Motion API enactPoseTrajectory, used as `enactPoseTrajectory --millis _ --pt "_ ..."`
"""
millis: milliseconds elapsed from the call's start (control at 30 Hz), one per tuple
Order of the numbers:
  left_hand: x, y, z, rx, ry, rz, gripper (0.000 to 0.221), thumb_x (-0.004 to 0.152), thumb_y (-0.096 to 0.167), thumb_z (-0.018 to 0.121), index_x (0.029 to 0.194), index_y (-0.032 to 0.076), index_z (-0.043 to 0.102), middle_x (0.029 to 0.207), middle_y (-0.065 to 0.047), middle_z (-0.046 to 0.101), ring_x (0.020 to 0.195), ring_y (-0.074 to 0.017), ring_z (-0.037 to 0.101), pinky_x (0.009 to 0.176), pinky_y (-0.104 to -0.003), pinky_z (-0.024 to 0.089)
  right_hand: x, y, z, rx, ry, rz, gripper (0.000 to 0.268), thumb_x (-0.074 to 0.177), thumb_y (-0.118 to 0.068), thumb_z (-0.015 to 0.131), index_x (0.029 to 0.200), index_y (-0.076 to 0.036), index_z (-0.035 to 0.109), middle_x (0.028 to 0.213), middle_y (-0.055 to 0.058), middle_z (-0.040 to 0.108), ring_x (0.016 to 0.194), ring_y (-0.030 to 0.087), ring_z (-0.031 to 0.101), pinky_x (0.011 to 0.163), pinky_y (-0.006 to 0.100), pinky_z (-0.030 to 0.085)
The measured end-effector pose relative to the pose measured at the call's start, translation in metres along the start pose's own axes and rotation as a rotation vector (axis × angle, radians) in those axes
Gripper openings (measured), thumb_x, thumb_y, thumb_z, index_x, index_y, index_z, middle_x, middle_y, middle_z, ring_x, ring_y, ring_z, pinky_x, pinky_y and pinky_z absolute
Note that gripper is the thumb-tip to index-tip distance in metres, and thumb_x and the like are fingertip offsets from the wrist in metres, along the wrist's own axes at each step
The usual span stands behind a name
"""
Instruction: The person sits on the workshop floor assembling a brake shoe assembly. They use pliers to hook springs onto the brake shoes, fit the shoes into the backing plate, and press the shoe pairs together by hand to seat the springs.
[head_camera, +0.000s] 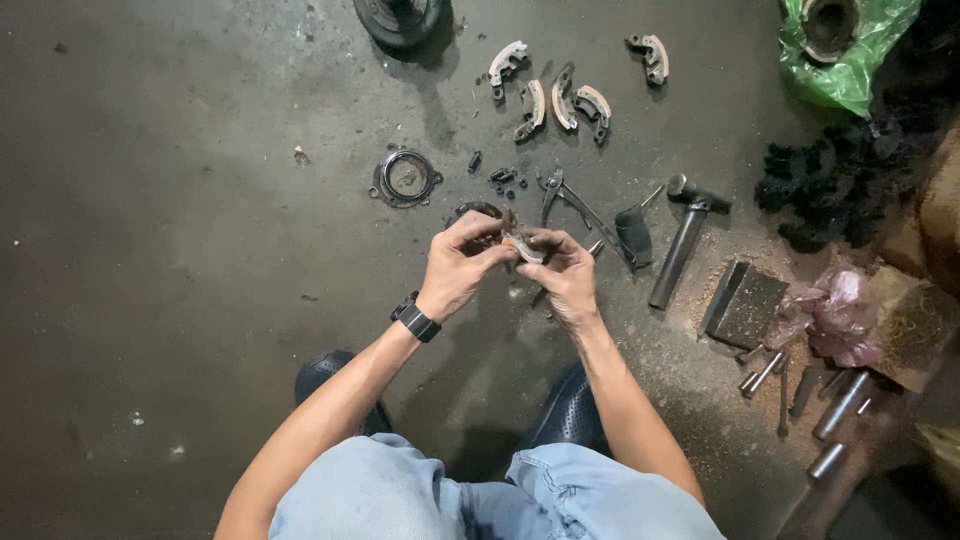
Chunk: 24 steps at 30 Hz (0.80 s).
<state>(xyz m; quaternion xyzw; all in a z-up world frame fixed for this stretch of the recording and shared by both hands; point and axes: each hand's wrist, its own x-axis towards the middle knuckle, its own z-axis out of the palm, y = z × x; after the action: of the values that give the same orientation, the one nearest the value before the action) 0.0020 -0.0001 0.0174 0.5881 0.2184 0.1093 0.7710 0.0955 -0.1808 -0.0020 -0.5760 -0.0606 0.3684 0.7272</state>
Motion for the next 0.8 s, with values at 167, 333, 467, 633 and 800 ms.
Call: enactPoseTrajectory --millis 167,333,467,633,800 --pt "-0.003 0.020 0.005 -0.016 -0.025 0.014 0.036 0.083 0.004 0.086 0.117 -0.001 0.074 0.103 -0.001 0.066 0.092 -0.0072 0.062 0.079 -0.023 0.052 -0.006 -0.001 -0.001 0.289 -0.054 0.070 0.036 0.083 0.014 0.077 0.115 -0.003 0.070 0.124 0.012 0.071 0.113 0.020 0.069 0.102 0.035 0.057" --pt "-0.003 0.014 0.008 -0.068 -0.045 -0.024 0.037 0.083 0.006 0.087 0.117 -0.002 0.075 0.102 -0.002 0.066 0.091 -0.0082 0.061 0.078 -0.024 0.052 -0.005 -0.008 0.001 0.505 -0.124 0.158 0.033 0.085 0.012 0.073 0.114 -0.004 0.069 0.120 0.011 0.072 0.111 0.021 0.070 0.101 0.036 0.057" --pt "0.000 -0.010 0.003 0.093 -0.086 -0.018 0.035 0.089 0.012 0.079 0.120 -0.001 0.073 0.107 -0.005 0.071 0.097 -0.0105 0.066 0.086 -0.026 0.055 -0.002 -0.010 0.004 -0.117 -0.023 -0.029 0.032 0.085 0.007 0.078 0.113 -0.002 0.067 0.116 0.013 0.072 0.106 0.020 0.068 0.097 0.035 0.056" --pt "0.005 -0.027 -0.030 0.419 -0.054 0.009 0.028 0.095 0.014 0.071 0.121 0.004 0.074 0.113 -0.010 0.074 0.099 -0.0192 0.073 0.088 -0.031 0.057 -0.004 -0.015 0.012 -0.904 0.048 -0.246 0.037 0.084 -0.007 0.082 0.116 -0.001 0.064 0.110 0.013 0.075 0.103 0.017 0.074 0.095 0.032 0.059" --pt "-0.013 -0.020 -0.057 1.050 -0.042 0.309 0.033 0.080 0.014 0.077 0.108 0.000 0.068 0.103 -0.019 0.062 0.096 -0.0382 0.057 0.079 -0.047 0.049 -0.019 0.013 0.007 -1.254 -0.055 -0.392 0.061 0.080 -0.009 0.080 0.138 -0.006 0.062 0.113 0.019 0.073 0.099 0.033 0.068 0.089 0.044 0.052"
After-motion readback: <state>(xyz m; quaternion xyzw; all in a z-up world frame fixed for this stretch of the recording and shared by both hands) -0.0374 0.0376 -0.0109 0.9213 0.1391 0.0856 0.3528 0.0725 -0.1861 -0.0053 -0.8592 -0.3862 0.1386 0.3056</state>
